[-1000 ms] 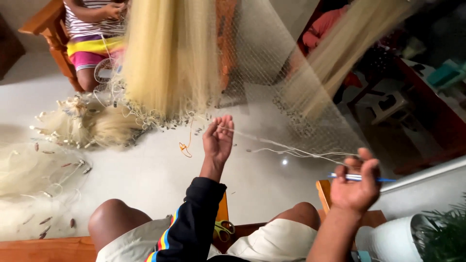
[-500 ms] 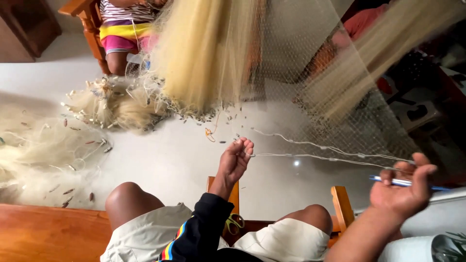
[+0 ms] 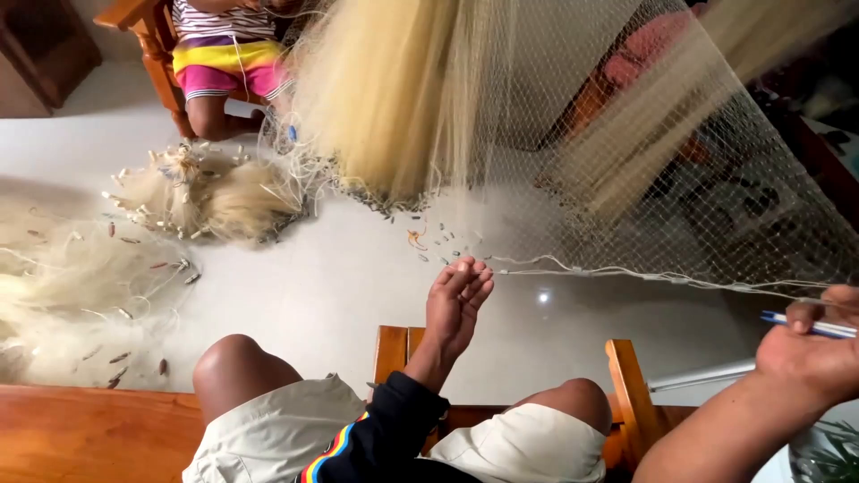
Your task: Manually attaching lead sinkers to the bottom edge of a fishing net by threading and tying them.
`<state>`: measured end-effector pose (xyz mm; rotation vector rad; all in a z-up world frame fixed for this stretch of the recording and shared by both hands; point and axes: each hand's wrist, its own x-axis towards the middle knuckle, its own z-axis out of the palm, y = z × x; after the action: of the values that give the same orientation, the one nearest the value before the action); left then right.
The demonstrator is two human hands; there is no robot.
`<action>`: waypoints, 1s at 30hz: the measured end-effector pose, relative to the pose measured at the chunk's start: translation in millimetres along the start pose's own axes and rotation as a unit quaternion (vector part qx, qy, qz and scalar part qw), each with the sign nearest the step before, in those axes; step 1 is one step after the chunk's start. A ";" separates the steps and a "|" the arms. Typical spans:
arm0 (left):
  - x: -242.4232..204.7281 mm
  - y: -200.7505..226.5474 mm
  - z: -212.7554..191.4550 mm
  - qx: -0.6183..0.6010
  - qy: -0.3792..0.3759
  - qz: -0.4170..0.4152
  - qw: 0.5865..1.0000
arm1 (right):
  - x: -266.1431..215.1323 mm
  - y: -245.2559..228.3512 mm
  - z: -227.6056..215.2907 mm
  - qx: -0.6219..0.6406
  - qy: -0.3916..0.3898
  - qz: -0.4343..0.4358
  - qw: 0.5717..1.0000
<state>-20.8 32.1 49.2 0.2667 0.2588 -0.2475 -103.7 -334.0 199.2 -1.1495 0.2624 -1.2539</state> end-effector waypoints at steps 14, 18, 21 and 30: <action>91.4 -12.3 -4.9 -0.062 0.041 -0.011 0.997 | -45.9 -16.9 45.8 -0.057 -0.052 -0.017 0.997; 108.0 -13.4 -13.5 -0.120 0.024 -0.048 0.991 | -44.7 -11.9 46.5 -0.061 -0.062 -0.015 0.996; 115.3 -9.6 -14.8 -0.158 -0.022 -0.056 0.986 | -46.8 -11.3 50.6 -0.073 -0.048 -0.006 0.996; 120.1 -4.2 -20.4 -0.084 0.053 0.003 0.995 | -56.0 -4.2 57.0 -0.070 -0.047 -0.004 0.996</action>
<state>86.2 9.4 -4.7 0.1140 0.3814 -0.2051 -86.0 -256.2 205.9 -1.3284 0.2793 -1.1980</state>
